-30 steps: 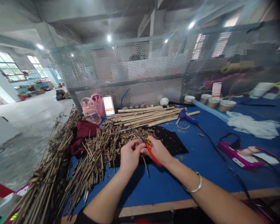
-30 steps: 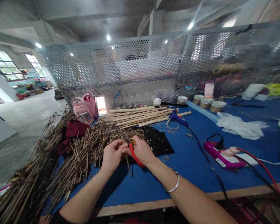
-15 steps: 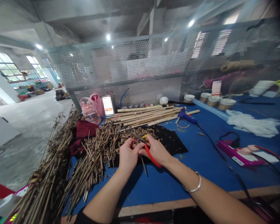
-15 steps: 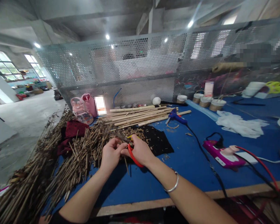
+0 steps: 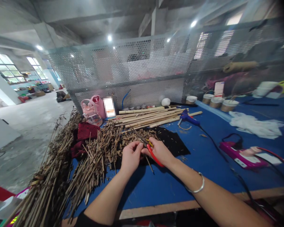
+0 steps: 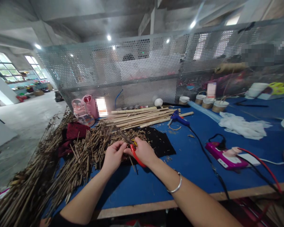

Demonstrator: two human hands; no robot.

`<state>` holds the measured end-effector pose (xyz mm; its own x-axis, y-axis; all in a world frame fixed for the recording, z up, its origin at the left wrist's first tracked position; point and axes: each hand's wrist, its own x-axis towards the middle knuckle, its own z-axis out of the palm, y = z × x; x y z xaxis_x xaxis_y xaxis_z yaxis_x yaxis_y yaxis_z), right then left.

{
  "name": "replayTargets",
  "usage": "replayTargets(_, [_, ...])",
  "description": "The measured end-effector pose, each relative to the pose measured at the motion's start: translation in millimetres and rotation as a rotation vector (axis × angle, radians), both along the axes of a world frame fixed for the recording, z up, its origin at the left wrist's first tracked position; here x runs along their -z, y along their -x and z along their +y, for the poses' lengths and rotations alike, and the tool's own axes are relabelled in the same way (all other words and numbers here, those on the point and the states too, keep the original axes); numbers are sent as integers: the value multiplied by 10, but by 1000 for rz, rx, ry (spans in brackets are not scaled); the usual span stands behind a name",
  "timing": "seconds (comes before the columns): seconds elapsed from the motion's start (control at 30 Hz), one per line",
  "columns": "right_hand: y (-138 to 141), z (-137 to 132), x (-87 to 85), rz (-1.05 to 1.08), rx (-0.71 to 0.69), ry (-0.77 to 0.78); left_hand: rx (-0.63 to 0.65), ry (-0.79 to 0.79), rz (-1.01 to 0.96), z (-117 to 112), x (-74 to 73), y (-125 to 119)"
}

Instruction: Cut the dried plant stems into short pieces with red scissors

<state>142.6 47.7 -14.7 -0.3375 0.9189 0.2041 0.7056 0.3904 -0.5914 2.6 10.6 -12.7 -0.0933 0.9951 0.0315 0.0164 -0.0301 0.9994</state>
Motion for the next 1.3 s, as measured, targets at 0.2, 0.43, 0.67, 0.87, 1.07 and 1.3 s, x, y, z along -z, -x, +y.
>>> replayTargets(0.2, [6,2,-44,-21,-1,-20,-41,5,-70,5,-22,-7])
replayTargets(0.43, [1,-23,-75,-102,27,-29,16,81,-55,-2,-1,-27])
replayTargets(0.67, [-15,13,-63,-82,52,-10,33,83,-17,-15,-6,-49])
replayTargets(0.87, [-2,8,-44,-84,38,-2,-66,55,-32,16,8,-13])
replayTargets(1.07, [25,-40,-84,-37,-24,-76,-79,21,22,9,11,-12])
replayTargets(1.3, [44,-61,-28,11,-35,-12,-73,20,-9,-18,-5,-35])
